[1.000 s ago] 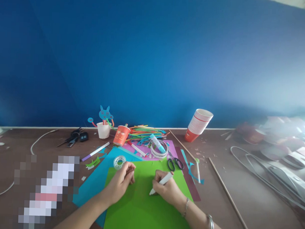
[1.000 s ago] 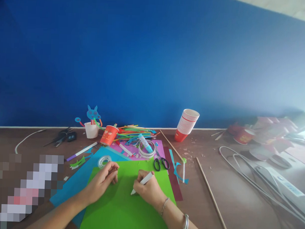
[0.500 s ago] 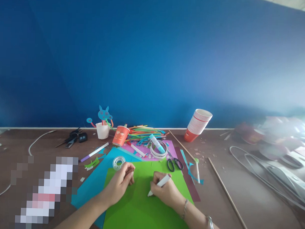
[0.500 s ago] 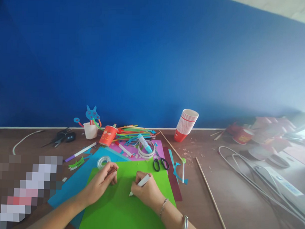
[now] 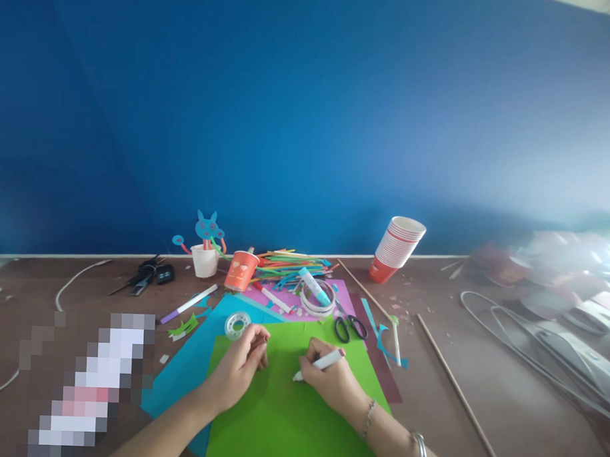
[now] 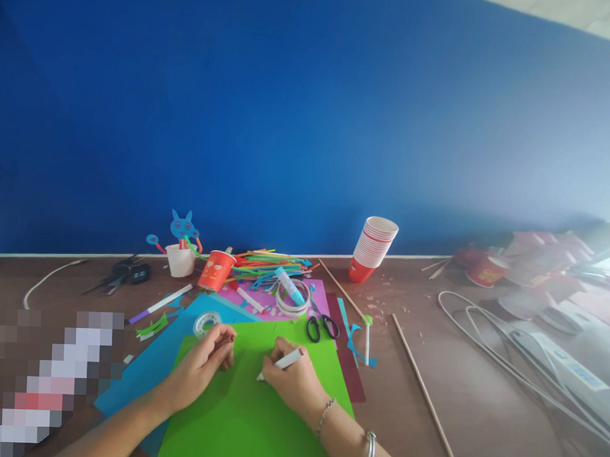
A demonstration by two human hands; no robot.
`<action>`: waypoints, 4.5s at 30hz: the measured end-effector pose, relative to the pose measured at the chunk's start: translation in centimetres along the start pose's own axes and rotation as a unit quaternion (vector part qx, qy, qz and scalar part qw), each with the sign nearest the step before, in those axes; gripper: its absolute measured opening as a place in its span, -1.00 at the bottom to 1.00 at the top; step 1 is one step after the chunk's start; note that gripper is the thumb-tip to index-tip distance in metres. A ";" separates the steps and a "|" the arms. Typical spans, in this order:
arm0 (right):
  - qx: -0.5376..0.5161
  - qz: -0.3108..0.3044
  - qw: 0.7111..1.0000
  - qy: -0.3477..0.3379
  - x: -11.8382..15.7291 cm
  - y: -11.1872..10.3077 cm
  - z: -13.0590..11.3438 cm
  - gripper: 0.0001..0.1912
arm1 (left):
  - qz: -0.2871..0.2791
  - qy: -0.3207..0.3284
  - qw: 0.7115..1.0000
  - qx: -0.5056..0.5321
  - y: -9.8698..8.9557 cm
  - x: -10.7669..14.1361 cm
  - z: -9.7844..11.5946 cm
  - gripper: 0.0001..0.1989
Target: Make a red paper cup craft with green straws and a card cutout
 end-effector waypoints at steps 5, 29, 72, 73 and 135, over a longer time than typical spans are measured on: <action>0.011 -0.006 1.000 -0.004 -0.1 0.0 0.3 -0.78 | 0.001 -0.001 1.000 0.004 0.0 0.0 0.0 -0.82; -0.049 -0.018 0.999 0.002 -0.2 -0.1 0.6 -0.78 | 0.006 0.005 1.000 -0.006 0.1 0.0 -0.2 -0.80; -0.105 -0.037 0.993 -0.022 0.2 0.0 0.0 -0.80 | 0.003 0.004 1.000 0.008 0.2 -0.2 -0.5 -0.83; -0.106 -0.032 0.993 -0.034 0.3 0.1 -0.2 -0.80 | 0.001 0.002 1.000 0.009 0.3 -0.2 -0.6 -0.83; 0.007 -0.054 0.999 -0.007 0.5 1.7 -0.4 -0.72 | -0.006 0.004 1.000 0.013 0.4 -0.1 -0.5 -0.82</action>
Point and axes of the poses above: each hand's wrist, its own x-axis away from the middle knuckle, its own y-axis out of the palm, z = x × y, the point moved 5 cm from there along -x, towards the middle knuckle, and after that the axes turned 12 degrees about -x, right-handed, at the moved point
